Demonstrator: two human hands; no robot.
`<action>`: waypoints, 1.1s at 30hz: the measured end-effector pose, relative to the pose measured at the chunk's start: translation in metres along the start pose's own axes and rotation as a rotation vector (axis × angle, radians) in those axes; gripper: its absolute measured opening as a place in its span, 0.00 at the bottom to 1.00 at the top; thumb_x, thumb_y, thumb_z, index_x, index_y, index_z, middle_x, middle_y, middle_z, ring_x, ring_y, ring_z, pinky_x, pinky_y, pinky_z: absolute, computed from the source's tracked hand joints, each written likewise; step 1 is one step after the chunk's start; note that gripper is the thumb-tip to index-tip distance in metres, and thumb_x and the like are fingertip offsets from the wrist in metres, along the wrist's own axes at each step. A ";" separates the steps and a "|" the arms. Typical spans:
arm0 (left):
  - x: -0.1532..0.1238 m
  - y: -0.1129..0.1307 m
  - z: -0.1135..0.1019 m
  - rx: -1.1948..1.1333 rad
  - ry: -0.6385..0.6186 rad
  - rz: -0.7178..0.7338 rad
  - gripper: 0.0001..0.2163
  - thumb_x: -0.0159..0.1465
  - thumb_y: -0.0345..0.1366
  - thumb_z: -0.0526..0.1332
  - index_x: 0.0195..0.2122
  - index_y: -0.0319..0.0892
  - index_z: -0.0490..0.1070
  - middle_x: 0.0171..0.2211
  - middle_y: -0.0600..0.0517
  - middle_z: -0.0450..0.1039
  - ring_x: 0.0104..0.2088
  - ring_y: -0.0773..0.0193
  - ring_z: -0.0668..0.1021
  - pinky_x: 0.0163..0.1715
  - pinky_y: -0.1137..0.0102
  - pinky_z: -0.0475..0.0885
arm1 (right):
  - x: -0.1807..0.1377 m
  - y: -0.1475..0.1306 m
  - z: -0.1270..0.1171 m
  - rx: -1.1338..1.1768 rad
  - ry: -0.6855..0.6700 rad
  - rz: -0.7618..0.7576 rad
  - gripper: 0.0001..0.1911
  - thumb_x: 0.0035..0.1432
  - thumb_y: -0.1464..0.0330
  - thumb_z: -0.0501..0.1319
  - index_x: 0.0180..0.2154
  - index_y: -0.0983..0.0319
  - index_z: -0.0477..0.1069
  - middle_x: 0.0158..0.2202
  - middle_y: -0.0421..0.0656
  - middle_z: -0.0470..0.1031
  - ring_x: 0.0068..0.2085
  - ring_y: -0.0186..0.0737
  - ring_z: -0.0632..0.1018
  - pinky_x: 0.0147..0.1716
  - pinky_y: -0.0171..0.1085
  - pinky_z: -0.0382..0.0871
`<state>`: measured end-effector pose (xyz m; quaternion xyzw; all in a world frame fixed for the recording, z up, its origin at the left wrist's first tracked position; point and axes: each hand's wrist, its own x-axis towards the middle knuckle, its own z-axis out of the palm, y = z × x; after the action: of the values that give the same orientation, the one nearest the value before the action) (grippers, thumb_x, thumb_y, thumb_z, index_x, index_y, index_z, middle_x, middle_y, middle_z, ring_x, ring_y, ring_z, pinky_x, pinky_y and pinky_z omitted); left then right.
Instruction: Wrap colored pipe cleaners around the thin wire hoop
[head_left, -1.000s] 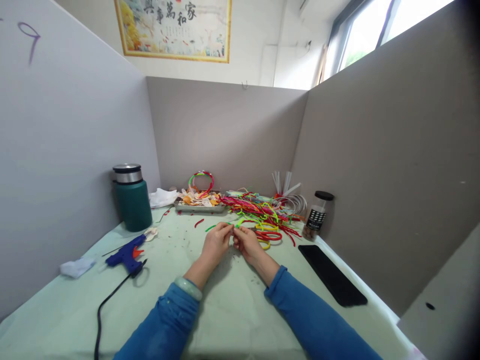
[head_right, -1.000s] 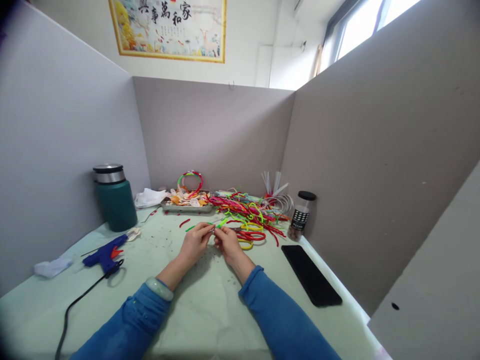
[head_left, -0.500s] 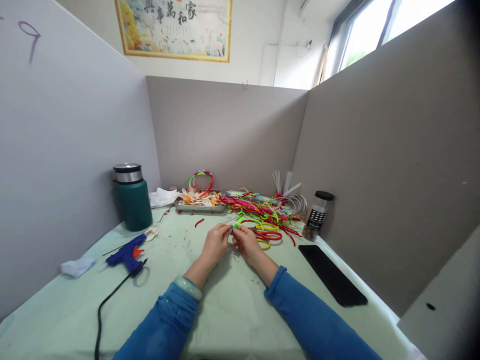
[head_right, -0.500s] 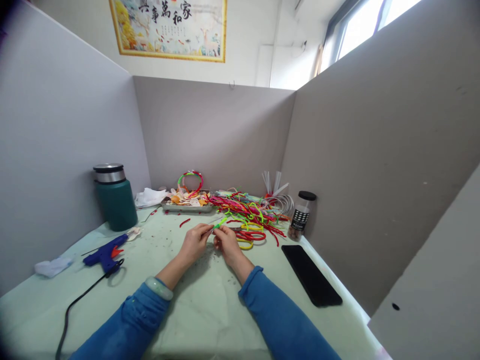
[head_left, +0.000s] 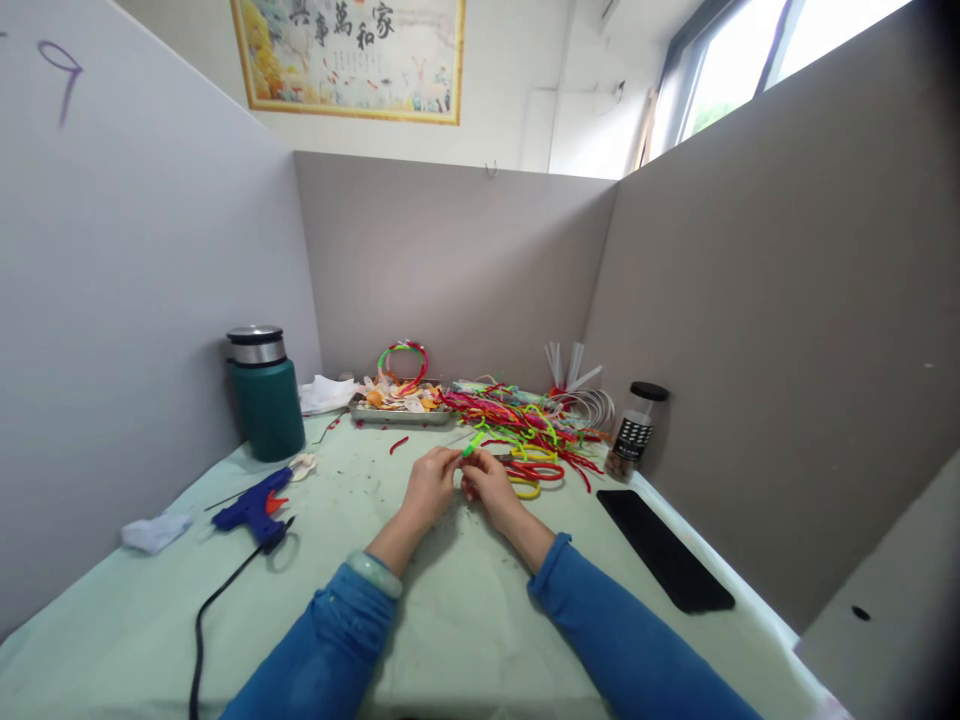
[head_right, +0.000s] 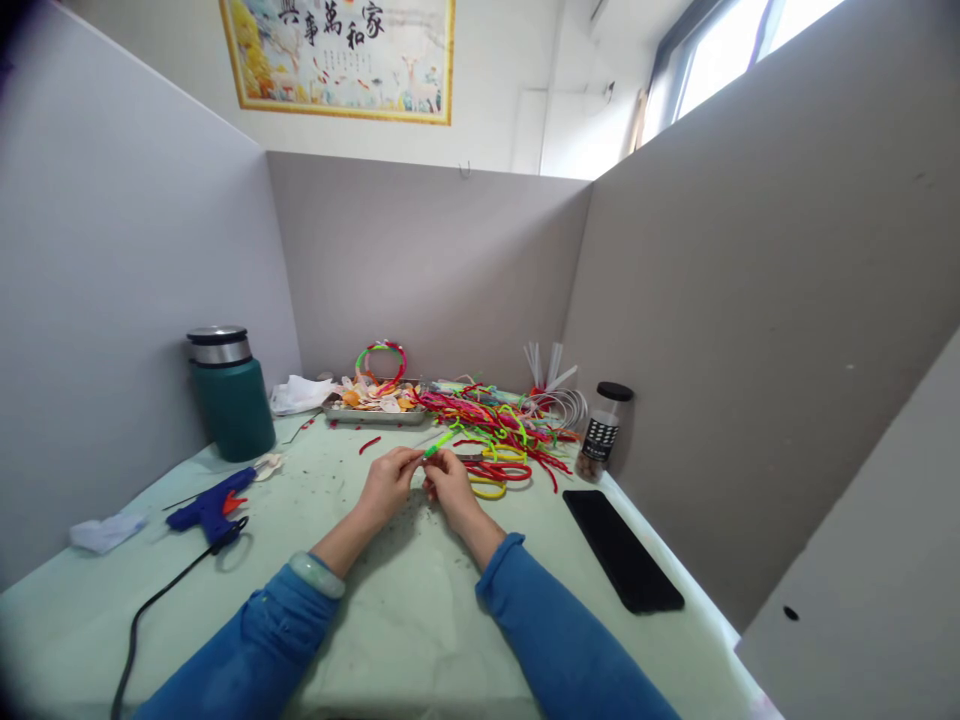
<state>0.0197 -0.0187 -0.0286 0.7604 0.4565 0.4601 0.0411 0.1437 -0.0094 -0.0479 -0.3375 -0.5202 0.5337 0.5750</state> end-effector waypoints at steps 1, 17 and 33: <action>0.000 0.000 -0.001 -0.007 0.005 -0.006 0.11 0.61 0.28 0.53 0.38 0.40 0.74 0.33 0.49 0.74 0.34 0.66 0.75 0.36 0.72 0.68 | -0.001 0.000 0.000 -0.010 -0.019 0.000 0.08 0.44 0.69 0.59 0.31 0.61 0.66 0.25 0.36 0.67 0.21 0.29 0.67 0.14 0.28 0.56; 0.002 0.007 -0.007 -0.080 0.044 -0.027 0.09 0.60 0.29 0.54 0.36 0.39 0.74 0.32 0.49 0.74 0.33 0.67 0.74 0.35 0.73 0.67 | -0.001 0.001 0.003 -0.107 -0.024 0.004 0.09 0.47 0.63 0.59 0.28 0.61 0.64 0.17 0.33 0.64 0.17 0.29 0.65 0.14 0.28 0.55; 0.003 0.005 -0.009 -0.096 -0.037 -0.221 0.11 0.60 0.33 0.53 0.34 0.39 0.76 0.27 0.52 0.75 0.29 0.67 0.74 0.31 0.75 0.66 | -0.004 -0.006 0.001 -0.055 -0.118 0.014 0.09 0.49 0.63 0.58 0.24 0.62 0.65 0.16 0.34 0.67 0.12 0.24 0.58 0.11 0.28 0.46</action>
<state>0.0171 -0.0220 -0.0191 0.7110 0.5140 0.4601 0.1364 0.1445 -0.0149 -0.0427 -0.3247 -0.5655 0.5421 0.5300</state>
